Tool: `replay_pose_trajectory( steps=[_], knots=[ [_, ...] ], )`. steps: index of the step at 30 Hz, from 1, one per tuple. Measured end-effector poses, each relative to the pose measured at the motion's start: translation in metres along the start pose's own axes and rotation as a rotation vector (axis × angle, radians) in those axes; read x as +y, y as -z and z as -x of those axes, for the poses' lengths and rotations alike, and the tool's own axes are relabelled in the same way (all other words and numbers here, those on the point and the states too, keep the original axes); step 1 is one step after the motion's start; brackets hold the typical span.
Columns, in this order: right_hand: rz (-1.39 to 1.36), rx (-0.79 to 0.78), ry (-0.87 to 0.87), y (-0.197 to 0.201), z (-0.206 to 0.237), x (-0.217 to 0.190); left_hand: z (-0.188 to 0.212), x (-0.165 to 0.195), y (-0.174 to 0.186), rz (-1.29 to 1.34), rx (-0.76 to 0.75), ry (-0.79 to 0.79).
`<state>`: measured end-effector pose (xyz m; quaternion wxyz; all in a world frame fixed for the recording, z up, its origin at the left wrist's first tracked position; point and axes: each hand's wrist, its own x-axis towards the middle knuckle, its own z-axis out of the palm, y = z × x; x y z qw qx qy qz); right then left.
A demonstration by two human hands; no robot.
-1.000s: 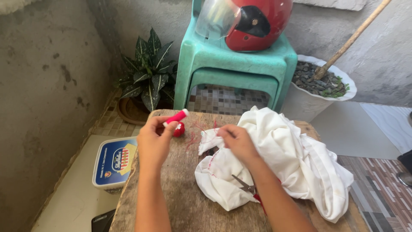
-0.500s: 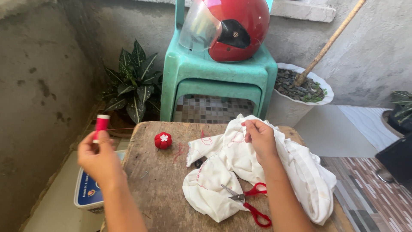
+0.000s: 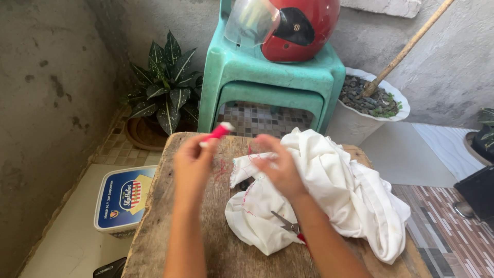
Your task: The person cuts red thread with scissors, threads a needle, and hand-sews red stitches along the edge of a white garment laid on a wooden board, pulling the needle and thread through the fabric repeatedly.
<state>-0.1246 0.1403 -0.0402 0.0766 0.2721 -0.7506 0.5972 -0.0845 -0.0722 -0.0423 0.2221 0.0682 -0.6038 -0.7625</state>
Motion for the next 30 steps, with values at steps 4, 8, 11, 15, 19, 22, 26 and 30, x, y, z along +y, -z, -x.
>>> replay_pose_trajectory(
  steps=[4,8,11,15,19,22,26,30],
  knots=[
    [-0.349,-0.213,-0.253,-0.034,0.013,0.0,0.01,0.003,-0.021,0.103,-0.178,0.002],
    [-0.403,-0.234,-0.363,-0.007,0.008,0.014,-0.001,-0.002,-0.009,0.452,-0.128,0.172],
    [-0.484,-0.178,-0.317,0.032,0.001,0.022,-0.013,-0.017,0.01,0.691,-0.038,0.219],
    [-0.664,-0.047,-0.247,0.079,-0.006,0.022,-0.035,-0.042,0.044,1.019,-0.138,0.07],
    [-0.729,0.101,-0.217,0.109,-0.001,0.019,-0.043,-0.052,0.078,1.009,0.068,-0.038],
    [-0.753,0.172,-0.202,0.121,0.0,0.016,-0.041,-0.036,0.085,1.05,0.206,-0.049],
    [-0.709,0.132,-0.224,0.111,-0.004,0.013,-0.024,-0.004,0.065,0.788,0.18,-0.132],
    [-0.661,-0.006,-0.266,0.083,-0.005,0.008,-0.011,0.002,0.019,0.775,-0.017,-0.044]
  ],
)
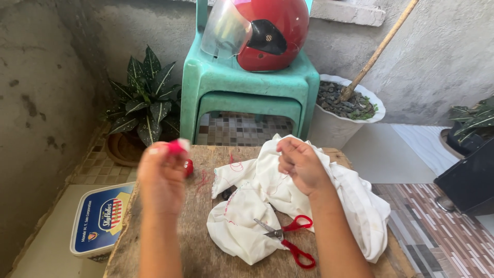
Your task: The person cuts red thread with scissors, threads a needle, and hand-sews red stitches along the edge of a white garment laid on a wooden board, pulling the needle and thread through the fabric repeatedly.
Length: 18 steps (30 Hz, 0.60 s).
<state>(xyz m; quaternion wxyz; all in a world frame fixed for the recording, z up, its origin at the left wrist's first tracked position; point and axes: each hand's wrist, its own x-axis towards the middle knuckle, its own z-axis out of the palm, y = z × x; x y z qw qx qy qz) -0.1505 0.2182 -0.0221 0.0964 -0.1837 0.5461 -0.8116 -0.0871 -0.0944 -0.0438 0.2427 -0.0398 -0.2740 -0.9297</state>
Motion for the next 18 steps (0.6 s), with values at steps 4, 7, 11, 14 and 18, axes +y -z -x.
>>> replay_pose_trajectory(
  steps=[4,7,11,14,18],
  knots=[
    [0.056,-0.067,-0.059,-0.025,0.0,0.005,0.012,-0.029,-0.014,-0.027,-0.223,0.122],
    [0.11,-0.125,-0.064,-0.047,0.003,0.016,0.027,-0.053,-0.02,-0.705,-0.276,0.255],
    [0.29,-0.134,-0.098,-0.055,0.006,0.021,0.034,-0.07,-0.021,-0.913,-0.434,0.107],
    [0.345,-0.067,-0.023,-0.041,0.007,0.013,0.017,-0.049,0.004,-0.53,-0.18,0.243],
    [0.306,0.008,0.002,-0.016,0.007,0.004,-0.012,-0.018,0.043,-0.196,0.093,0.131]
  ],
)
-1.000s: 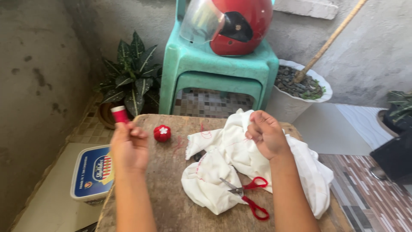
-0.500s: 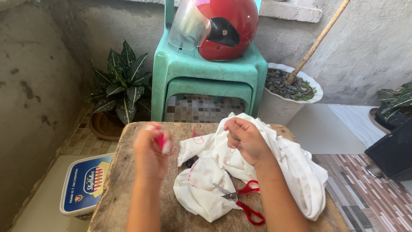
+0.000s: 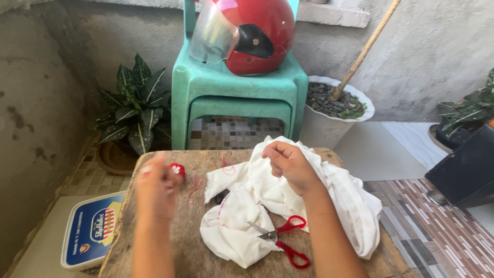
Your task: The person cuts red thread with scissors, threads a needle, and hand-sews red stitches along the edge of a white garment laid on a wooden board, pulling the needle and thread through the fabric repeatedly.
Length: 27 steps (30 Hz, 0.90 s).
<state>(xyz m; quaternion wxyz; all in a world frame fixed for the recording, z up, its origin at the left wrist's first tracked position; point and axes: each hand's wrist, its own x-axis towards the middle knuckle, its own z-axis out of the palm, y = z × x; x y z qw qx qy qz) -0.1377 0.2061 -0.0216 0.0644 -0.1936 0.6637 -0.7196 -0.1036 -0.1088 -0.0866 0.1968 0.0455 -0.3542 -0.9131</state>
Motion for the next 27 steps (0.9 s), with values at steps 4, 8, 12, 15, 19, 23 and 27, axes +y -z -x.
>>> replay_pose_trajectory(
  steps=[4,8,12,15,19,23,27],
  knots=[
    [-0.014,0.011,0.005,0.012,0.002,0.001,0.0,0.012,0.018,-0.294,0.138,-0.166],
    [-0.051,0.005,-0.011,-0.002,0.0,0.006,0.023,0.001,-0.008,-1.336,0.121,-0.794],
    [-0.007,-0.081,-0.017,-0.03,0.001,0.013,0.052,-0.038,-0.057,-1.006,-0.316,-0.349],
    [-0.027,-0.126,-0.021,-0.04,0.004,0.012,0.061,-0.053,-0.068,-0.911,-0.515,-0.314],
    [-0.057,-0.134,-0.001,-0.035,0.004,0.009,0.043,-0.044,-0.057,-0.684,-0.38,-0.022],
    [-0.026,-0.073,-0.007,-0.021,0.001,0.011,0.026,-0.009,-0.025,-0.312,-0.2,-0.13],
    [0.012,-0.007,0.026,-0.01,-0.001,0.01,0.016,0.026,0.0,-0.375,0.121,-0.343]
  ],
)
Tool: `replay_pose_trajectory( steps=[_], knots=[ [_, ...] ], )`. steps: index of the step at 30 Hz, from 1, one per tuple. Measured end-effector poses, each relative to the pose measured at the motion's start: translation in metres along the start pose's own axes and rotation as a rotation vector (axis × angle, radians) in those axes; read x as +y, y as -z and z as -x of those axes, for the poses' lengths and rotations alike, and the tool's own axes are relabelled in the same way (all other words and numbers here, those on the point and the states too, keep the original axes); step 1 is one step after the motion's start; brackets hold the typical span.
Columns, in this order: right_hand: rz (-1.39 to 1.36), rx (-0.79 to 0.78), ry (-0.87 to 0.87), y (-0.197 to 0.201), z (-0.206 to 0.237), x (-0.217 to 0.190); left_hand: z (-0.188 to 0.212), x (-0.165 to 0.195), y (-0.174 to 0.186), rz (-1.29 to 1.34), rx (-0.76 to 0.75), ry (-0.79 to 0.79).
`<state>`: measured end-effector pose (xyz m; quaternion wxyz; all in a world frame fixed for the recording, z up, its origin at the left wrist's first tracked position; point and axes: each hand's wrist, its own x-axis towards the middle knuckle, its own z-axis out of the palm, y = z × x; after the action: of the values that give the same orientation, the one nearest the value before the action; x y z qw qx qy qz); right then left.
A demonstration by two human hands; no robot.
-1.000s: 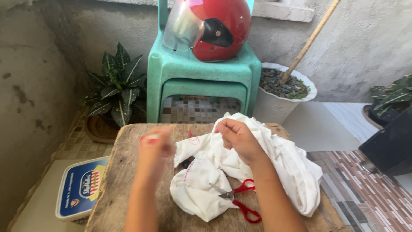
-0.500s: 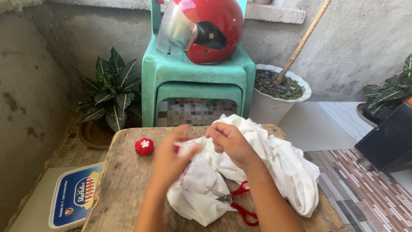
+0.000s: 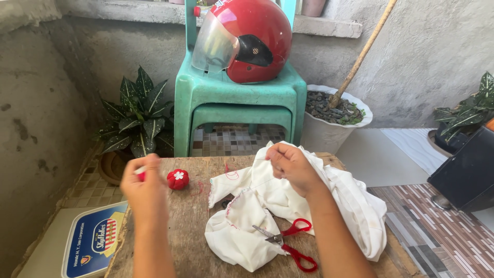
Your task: The person cuts red thread with scissors, threads a needle, and hand-sews red stitches along the edge of a white garment laid on a wooden board, pulling the needle and thread through the fabric repeatedly.
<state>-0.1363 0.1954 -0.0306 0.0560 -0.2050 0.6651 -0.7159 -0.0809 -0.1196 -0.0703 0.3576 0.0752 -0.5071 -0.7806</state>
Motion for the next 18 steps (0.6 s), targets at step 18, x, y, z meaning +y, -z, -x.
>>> replay_pose_trajectory(
  steps=[18],
  knots=[
    [-0.027,-0.115,0.048,-0.049,0.011,-0.004,0.049,-0.011,-0.052,-0.355,-0.559,-0.032]
  ],
)
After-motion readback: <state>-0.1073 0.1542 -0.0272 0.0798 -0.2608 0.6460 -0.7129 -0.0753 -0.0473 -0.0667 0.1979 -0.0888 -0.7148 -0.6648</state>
